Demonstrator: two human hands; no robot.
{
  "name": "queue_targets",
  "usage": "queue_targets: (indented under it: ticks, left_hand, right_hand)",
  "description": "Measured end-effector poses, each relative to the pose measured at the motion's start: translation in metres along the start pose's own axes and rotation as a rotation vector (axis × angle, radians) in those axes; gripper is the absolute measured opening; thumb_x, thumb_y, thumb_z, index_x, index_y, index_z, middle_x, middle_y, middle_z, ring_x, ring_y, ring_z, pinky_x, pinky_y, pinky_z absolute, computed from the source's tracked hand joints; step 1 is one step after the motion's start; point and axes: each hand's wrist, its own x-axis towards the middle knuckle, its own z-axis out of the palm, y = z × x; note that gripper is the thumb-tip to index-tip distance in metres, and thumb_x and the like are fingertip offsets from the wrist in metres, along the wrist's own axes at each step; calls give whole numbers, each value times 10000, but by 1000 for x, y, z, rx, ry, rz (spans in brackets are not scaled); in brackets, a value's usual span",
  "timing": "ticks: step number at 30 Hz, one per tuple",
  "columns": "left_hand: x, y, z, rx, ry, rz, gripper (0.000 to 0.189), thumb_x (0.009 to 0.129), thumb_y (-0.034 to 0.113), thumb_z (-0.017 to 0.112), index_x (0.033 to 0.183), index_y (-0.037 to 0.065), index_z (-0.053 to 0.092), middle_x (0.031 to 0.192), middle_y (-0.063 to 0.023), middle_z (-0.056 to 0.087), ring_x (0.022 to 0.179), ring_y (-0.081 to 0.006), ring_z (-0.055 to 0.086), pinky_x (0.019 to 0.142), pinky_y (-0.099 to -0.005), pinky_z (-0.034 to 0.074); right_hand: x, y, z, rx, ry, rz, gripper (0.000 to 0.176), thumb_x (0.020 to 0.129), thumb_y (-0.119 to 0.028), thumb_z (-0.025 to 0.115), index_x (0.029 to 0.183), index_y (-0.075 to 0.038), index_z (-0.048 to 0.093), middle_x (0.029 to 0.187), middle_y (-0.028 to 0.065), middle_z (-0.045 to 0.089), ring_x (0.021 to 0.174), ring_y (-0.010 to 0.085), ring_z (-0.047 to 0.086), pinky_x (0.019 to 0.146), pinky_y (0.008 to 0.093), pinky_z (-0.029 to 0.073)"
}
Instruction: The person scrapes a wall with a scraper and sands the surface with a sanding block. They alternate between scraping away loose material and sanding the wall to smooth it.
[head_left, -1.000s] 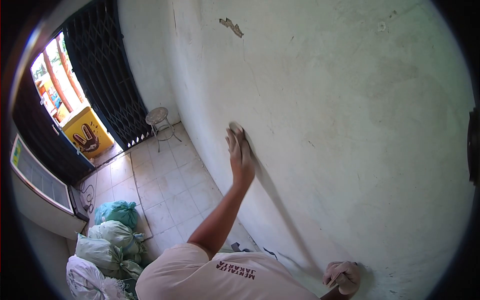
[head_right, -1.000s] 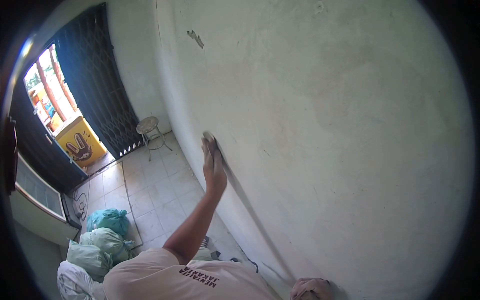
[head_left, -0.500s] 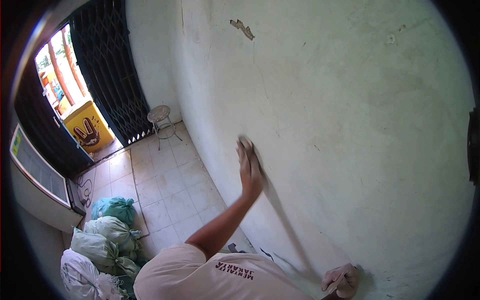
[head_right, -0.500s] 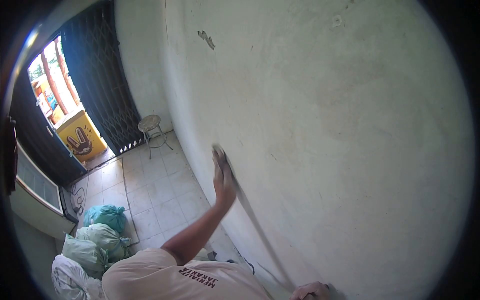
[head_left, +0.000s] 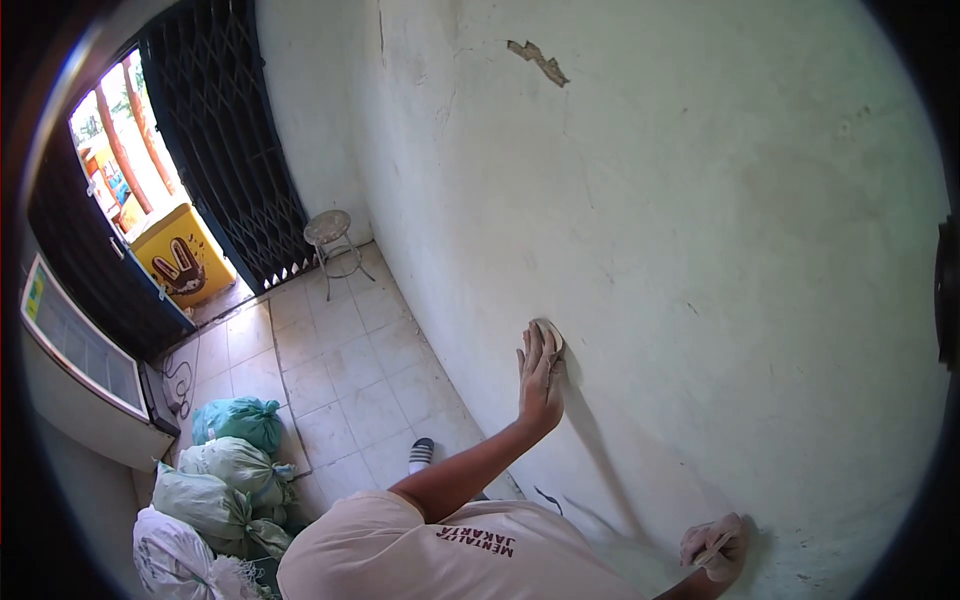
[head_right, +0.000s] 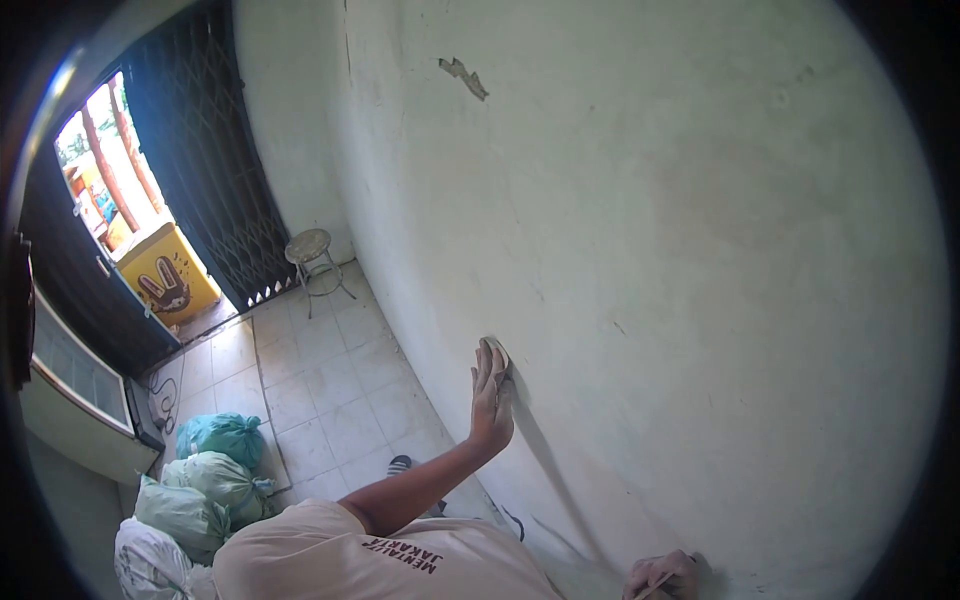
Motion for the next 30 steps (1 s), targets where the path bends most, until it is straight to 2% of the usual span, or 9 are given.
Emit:
queue_targets:
  ticks: [5, 11, 13, 17, 20, 23, 26, 29, 30]
  left_hand:
    - [67, -12, -20, -58, 110, -6, 544, 1018, 103, 393, 1543, 46, 261, 1623, -214, 144, 1496, -434, 94, 1180, -555, 79]
    - [167, -40, -74, -89, 116, -47, 552, 1017, 94, 366, 1552, 55, 235, 1626, -207, 139, 1505, -399, 95, 1189, -514, 75]
    - [196, -79, -76, -243, 150, 2, 550, 1020, 89, 359, 1554, 63, 230, 1630, -198, 130, 1511, -369, 94, 1195, -501, 76]
    - [244, -108, -109, -273, 116, -65, 540, 1038, 135, 368, 1549, 37, 224, 1630, -191, 131, 1513, -352, 90, 1199, -512, 70]
    - [268, -116, -136, -156, 66, -122, 551, 1043, 196, 385, 1541, 16, 233, 1630, -196, 128, 1513, -354, 87, 1198, -515, 64]
    - [290, -144, -148, -197, 74, -132, 565, 1045, 243, 389, 1545, 29, 233, 1629, -195, 139, 1512, -361, 90, 1197, -518, 59]
    - [313, -175, -156, -202, 93, -100, 573, 1048, 253, 383, 1550, 33, 217, 1628, -194, 145, 1511, -370, 89, 1196, -514, 56]
    - [332, -200, -159, -241, 133, -99, 606, 1041, 201, 415, 1547, -13, 158, 1595, -207, 251, 1511, -362, 94, 1197, -471, 77]
    - [339, -208, -159, -279, 166, -100, 613, 1039, 189, 422, 1546, -21, 148, 1587, -211, 273, 1511, -360, 96, 1198, -456, 84]
  right_hand:
    - [12, 4, 4, -61, -44, 11, 317, 926, -131, 683, 1166, -51, 492, 836, 80, 577, 597, 164, 539, 523, 275, 430]
    - [67, 19, 51, -163, 147, -169, 269, 948, -196, 662, 1112, -62, 496, 746, 78, 574, 506, 153, 503, 460, 275, 409]
    - [84, 26, 62, -258, 298, -224, 256, 954, -235, 653, 1061, -69, 490, 689, 72, 551, 493, 148, 486, 449, 276, 393]
    - [130, 32, 94, -401, 494, -312, 263, 982, -310, 585, 984, -76, 466, 589, 56, 487, 464, 142, 437, 425, 284, 359]
    - [169, 43, 115, -627, 764, -380, 301, 1002, -357, 504, 922, -72, 447, 557, 42, 444, 441, 142, 393, 407, 285, 334]
    - [204, 46, 129, -870, 807, -408, 328, 999, -368, 481, 867, -72, 431, 560, 39, 427, 429, 143, 363, 398, 277, 308]
    - [228, 50, 151, -846, 917, -327, 363, 1003, -381, 470, 800, -95, 378, 543, 45, 410, 432, 139, 361, 405, 283, 328]
    - [197, 68, 124, -484, 857, -428, 221, 1002, -247, 502, 1000, -27, 526, 642, 86, 495, 487, 155, 432, 448, 305, 389]
    - [199, 70, 123, -505, 916, -441, 228, 1010, -272, 499, 962, -49, 496, 625, 62, 491, 466, 135, 432, 429, 278, 373]
